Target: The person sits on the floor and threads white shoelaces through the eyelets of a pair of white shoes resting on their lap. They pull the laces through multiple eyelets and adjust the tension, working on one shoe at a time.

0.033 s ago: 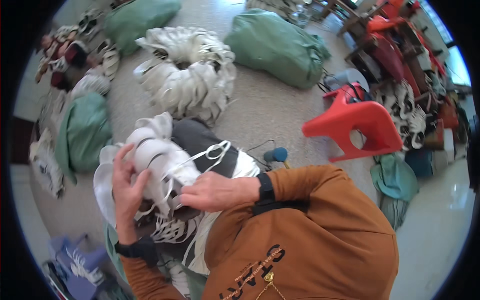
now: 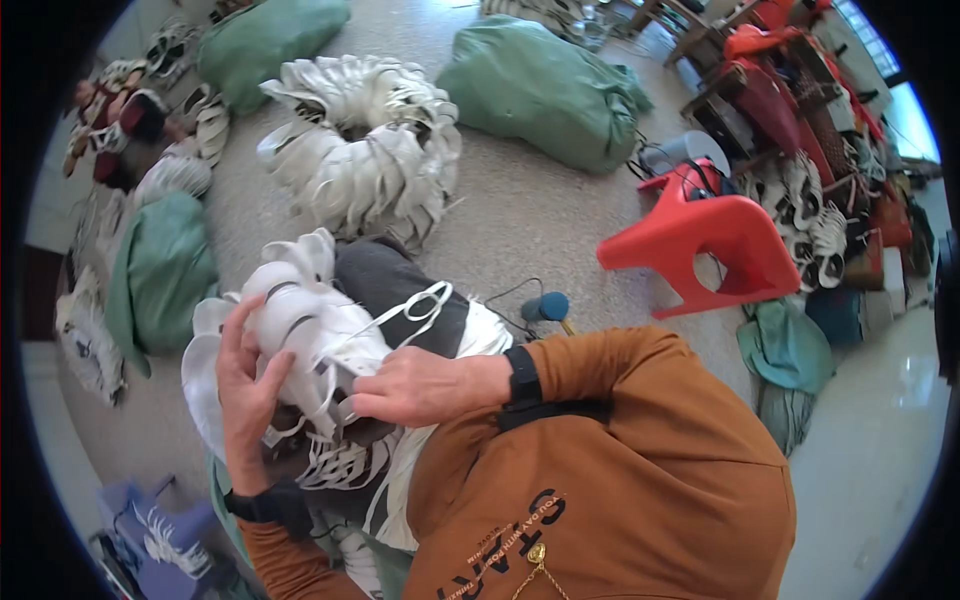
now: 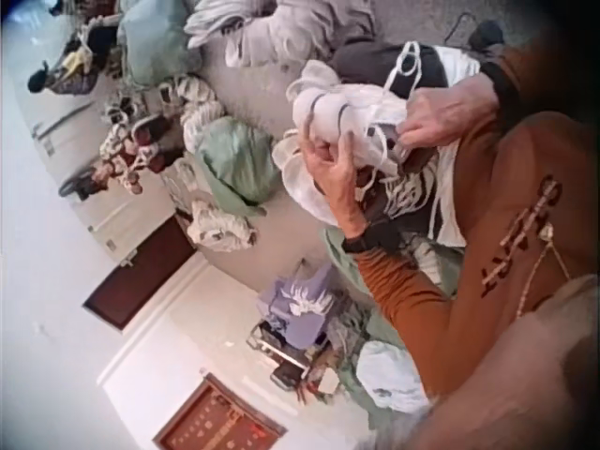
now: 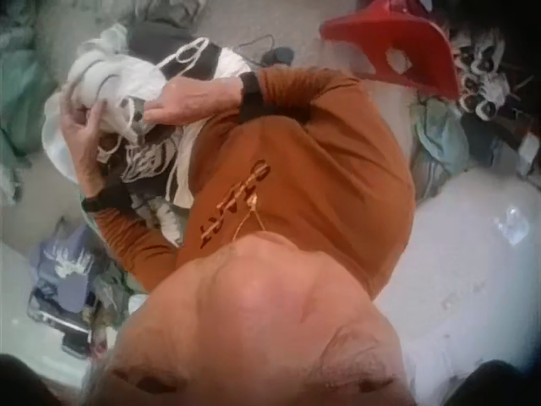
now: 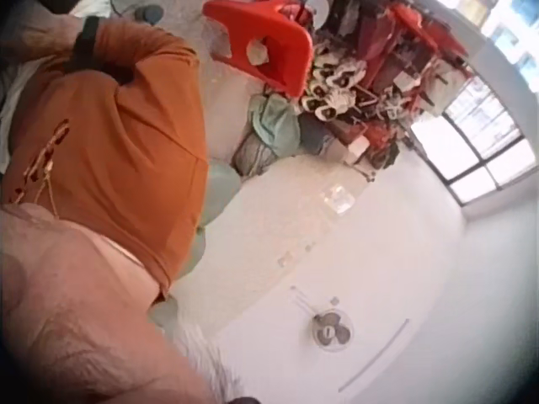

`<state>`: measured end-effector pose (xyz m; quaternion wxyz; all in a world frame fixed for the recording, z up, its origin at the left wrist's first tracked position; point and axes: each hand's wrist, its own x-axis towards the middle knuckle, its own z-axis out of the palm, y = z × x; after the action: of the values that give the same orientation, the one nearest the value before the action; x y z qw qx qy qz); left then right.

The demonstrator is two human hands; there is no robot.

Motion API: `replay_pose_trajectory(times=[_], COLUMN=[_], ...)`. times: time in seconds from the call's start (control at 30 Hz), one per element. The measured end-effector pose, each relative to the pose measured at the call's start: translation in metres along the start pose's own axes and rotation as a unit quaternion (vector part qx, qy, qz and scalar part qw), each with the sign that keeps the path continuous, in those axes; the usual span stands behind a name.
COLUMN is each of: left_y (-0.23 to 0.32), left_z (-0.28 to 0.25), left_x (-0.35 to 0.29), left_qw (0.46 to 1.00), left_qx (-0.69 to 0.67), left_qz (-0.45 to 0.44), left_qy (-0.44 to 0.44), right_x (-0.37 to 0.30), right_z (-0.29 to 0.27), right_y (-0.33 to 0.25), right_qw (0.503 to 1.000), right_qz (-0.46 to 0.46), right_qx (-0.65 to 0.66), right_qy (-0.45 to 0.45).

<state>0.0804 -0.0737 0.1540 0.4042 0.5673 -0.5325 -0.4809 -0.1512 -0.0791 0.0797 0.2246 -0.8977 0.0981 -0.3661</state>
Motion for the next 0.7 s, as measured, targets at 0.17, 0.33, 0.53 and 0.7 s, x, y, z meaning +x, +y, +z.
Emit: replay_pose_trajectory(times=[0.17,0.33,0.53,0.7], left_y=[0.002,0.018,0.012,0.008], left_z=[-0.005,-0.002,0.017,0.002], left_x=[-0.002,-0.006,-0.004,-0.013], left_qw=[0.992,0.955,0.964,0.988], left_qx=[0.094,0.256,0.234,0.126], left_qz=[0.028,0.059,0.053,-0.021], left_qy=[-0.073,-0.135,-0.118,-0.084], right_x=[-0.001,-0.002,-0.002,0.006], right_z=[0.004,0.005,0.007,-0.007], right_y=[0.002,0.001,-0.002,-0.009], right_qw=[0.999,0.999,0.998,0.999], right_qz=[0.03,0.031,0.036,0.018], right_qx=[-0.025,-0.036,-0.031,-0.023], right_qy=[0.026,0.026,0.034,0.042])
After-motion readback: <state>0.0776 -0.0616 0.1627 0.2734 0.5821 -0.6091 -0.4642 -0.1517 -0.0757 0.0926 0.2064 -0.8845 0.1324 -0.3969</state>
